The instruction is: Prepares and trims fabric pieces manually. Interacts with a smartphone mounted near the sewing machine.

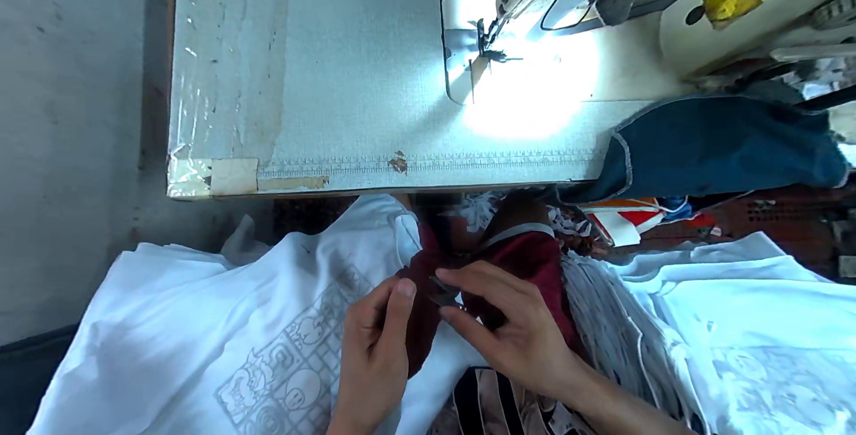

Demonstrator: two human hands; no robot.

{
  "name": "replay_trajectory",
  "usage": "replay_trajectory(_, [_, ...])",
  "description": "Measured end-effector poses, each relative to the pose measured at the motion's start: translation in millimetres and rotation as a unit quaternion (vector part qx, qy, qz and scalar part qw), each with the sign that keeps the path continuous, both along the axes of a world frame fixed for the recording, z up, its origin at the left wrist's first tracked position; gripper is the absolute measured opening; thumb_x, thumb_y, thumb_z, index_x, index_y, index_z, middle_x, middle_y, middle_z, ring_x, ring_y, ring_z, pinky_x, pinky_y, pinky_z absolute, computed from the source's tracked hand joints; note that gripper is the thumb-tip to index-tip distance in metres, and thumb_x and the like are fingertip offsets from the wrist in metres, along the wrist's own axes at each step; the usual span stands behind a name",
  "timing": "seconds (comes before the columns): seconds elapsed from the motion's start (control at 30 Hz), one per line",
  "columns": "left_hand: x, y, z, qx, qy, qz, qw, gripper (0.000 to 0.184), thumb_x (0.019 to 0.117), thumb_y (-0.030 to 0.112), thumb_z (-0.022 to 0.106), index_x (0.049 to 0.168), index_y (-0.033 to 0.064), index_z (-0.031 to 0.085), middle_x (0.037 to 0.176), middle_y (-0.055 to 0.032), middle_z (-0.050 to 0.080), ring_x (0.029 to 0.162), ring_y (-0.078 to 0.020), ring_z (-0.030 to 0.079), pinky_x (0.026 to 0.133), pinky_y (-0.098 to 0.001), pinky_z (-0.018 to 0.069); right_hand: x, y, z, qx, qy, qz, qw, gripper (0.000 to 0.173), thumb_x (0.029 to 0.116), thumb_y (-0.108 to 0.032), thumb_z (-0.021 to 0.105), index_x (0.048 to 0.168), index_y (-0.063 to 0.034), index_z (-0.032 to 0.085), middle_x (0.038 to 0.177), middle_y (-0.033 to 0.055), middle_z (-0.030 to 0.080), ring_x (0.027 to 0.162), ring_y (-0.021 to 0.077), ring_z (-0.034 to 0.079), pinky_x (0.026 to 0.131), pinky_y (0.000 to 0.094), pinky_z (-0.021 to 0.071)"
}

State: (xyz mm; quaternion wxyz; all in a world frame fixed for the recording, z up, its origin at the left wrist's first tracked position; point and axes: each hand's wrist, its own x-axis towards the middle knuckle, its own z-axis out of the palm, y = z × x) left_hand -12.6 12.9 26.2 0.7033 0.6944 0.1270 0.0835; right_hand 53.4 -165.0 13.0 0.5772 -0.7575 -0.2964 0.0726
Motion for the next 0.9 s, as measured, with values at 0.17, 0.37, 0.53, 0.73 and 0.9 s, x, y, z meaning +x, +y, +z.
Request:
replay_trajectory(0.17, [1.3,-4.6,3.2,-0.04,-0.025,-0.035,0.998,0.03,0.1091,0.018,0.046,0.093,0.0068,0.069,0.078,0.0047,0.065,0.072,0.0001,0.062,0.067,-0.0167,0.0539,-3.1,3.7,4.7,0.104,0.091,0.011,0.99,0.034,0.0981,-0.015,0.071,0.128,0.0012,0.067,0.108,0.0065,0.071,0.095,0.0073,0.067,0.082,0.0217,0.0591])
replay_trajectory(0.37, [-3.5,1.6,10.5,-0.056,-0.065,-0.028,0.996,0.029,0.1096,0.018,0.044,0.096,0.0064,0.067,0.085,0.0033,0.066,0.079,-0.0018,0.065,0.074,-0.0192,0.0561,-3.6,10.1,19.6,0.077,0.086,-0.035,0.993,0.041,0.1022,-0.022,0.064,0.133,0.004,0.057,0.103,0.0022,0.066,0.087,0.0016,0.062,0.076,0.017,0.0547])
replay_trajectory(0.53, [-4.6,11.3,9.3,-0.093,-0.095,-0.036,0.99,0.029,0.1092,0.023,0.047,0.109,0.0073,0.071,0.107,-0.0013,0.068,0.101,-0.0095,0.065,0.092,-0.0293,0.0564,1.1,17.0,30.0,0.056,0.176,0.032,0.982,0.02,0.1009,-0.015,0.063,0.115,-0.0018,0.067,0.089,-0.0022,0.068,0.073,-0.0021,0.059,0.064,0.0141,0.0503])
replay_trajectory(0.73, [-12.0,7.4,17.8,-0.089,-0.075,-0.011,0.993,0.022,0.1088,0.021,0.048,0.106,0.0071,0.065,0.096,0.0009,0.067,0.088,-0.0057,0.066,0.082,-0.0248,0.0574,5.3,18.2,23.5,0.012,0.02,0.049,0.999,0.017,0.1056,-0.016,0.054,0.107,-0.0021,0.063,0.09,0.0023,0.065,0.077,0.001,0.06,0.069,0.0162,0.0521])
replay_trajectory(0.9, [-7.3,-28.0,14.0,-0.114,-0.089,0.051,0.988,0.018,0.104,0.018,0.058,0.111,0.0034,0.065,0.093,-0.0017,0.071,0.084,-0.008,0.07,0.079,-0.0261,0.0604,4.5,-14.1,24.3,-0.004,0.021,0.069,0.997,0.019,0.1068,-0.02,0.052,0.108,-0.0037,0.063,0.089,0.0024,0.064,0.075,0.0023,0.058,0.067,0.0172,0.0508])
